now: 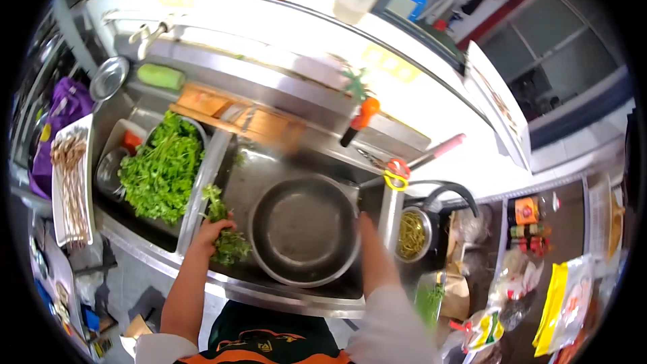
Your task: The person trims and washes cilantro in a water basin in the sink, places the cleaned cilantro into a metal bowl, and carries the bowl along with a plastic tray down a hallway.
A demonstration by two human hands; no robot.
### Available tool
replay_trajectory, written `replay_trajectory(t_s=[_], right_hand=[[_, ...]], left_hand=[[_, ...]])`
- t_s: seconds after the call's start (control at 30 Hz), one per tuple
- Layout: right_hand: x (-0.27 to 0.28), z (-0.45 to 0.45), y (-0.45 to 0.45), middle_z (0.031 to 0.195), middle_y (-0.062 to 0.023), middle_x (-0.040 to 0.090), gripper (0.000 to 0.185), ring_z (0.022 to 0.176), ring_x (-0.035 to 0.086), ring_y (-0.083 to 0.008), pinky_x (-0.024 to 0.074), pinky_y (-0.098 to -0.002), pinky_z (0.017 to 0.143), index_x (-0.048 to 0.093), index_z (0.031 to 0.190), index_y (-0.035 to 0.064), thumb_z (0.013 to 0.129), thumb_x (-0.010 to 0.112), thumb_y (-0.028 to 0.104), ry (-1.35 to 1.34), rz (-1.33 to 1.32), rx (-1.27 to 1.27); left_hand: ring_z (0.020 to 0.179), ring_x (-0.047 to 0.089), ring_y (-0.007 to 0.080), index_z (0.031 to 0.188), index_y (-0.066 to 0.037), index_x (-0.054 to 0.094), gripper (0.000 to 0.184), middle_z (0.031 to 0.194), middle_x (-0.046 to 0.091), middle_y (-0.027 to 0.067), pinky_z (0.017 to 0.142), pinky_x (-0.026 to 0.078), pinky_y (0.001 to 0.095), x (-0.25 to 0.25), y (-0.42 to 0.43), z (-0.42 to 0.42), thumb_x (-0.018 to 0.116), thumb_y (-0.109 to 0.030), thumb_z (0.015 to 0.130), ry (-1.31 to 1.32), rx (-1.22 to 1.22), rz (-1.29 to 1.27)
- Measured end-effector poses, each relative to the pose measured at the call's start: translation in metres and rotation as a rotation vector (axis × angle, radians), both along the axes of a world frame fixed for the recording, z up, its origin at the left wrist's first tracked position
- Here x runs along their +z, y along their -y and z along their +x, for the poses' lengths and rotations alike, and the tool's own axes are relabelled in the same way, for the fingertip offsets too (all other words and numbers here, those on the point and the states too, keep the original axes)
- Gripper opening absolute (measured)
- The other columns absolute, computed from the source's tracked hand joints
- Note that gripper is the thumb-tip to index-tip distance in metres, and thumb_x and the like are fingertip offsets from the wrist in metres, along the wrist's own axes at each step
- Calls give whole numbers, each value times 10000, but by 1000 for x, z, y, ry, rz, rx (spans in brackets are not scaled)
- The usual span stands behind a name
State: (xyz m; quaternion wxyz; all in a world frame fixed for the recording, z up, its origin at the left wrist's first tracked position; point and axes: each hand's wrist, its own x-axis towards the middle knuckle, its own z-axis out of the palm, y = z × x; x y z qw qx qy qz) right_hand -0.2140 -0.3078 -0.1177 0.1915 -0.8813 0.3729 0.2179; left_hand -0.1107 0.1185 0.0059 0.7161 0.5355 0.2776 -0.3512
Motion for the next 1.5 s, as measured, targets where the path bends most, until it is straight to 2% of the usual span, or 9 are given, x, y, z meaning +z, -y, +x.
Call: replay_trajectory(t_s=[0.4,0.47,0.57,0.8,0.9,1.07,1.17,1.3,1.5], right_hand=[[76,-6,-26,829,-229,553,344,811,506,-424,412,-459,732,449,874,21,678,589,267,336,3,135],[51,-6,-16,763,-230,552,285,765,518,-406,419,-446,663,466,837,11,659,570,208,518,176,131],[81,0,-38,719,-211,542,257,708,529,-381,422,-382,604,498,839,-6,649,561,155,712,199,135],[123,13,-73,660,-177,539,195,606,546,-292,417,-342,572,498,796,-13,660,548,118,767,214,143],[159,21,-94,593,-142,522,104,531,534,-194,410,-302,522,502,746,2,668,525,67,809,254,217],[199,18,-109,504,-137,470,98,455,503,-246,396,-332,473,480,709,19,664,540,83,687,130,282],[217,12,-140,549,-174,477,138,542,512,-342,398,-384,491,430,696,19,662,539,96,657,2,448],[255,8,-163,566,-155,457,133,546,468,-374,395,-403,495,416,747,31,657,514,26,782,-170,743],[294,-17,-161,663,-92,456,100,548,510,-278,414,-372,460,436,703,68,644,511,37,806,-275,1046]], left_hand=[[610,545,177,875,-80,545,267,666,550,50,514,446,303,34,11,13,604,-23,621,112,-58,28],[623,544,167,869,-84,553,283,688,552,40,534,438,289,24,7,20,621,-33,599,224,-74,28],[637,544,163,869,-72,561,279,734,562,56,553,436,281,30,0,31,627,-45,598,183,-102,-58],[644,541,170,888,-72,554,256,713,564,63,584,441,293,32,-12,41,596,-43,638,175,-160,-142],[635,540,180,871,-76,548,251,709,560,73,563,446,305,27,-15,44,600,-37,628,96,-176,-109],[617,533,187,873,-80,533,255,711,556,76,542,439,304,8,-16,55,594,-51,627,151,-199,-247],[610,531,186,888,-73,528,255,715,554,82,538,437,301,23,-12,57,583,-42,641,171,-165,-267],[609,539,190,892,-33,531,259,707,555,91,512,452,306,50,-18,56,576,3,640,156,-97,-377],[601,542,205,892,-36,548,235,709,560,95,523,473,346,80,-22,45,556,-4,659,166,-9,-259]])
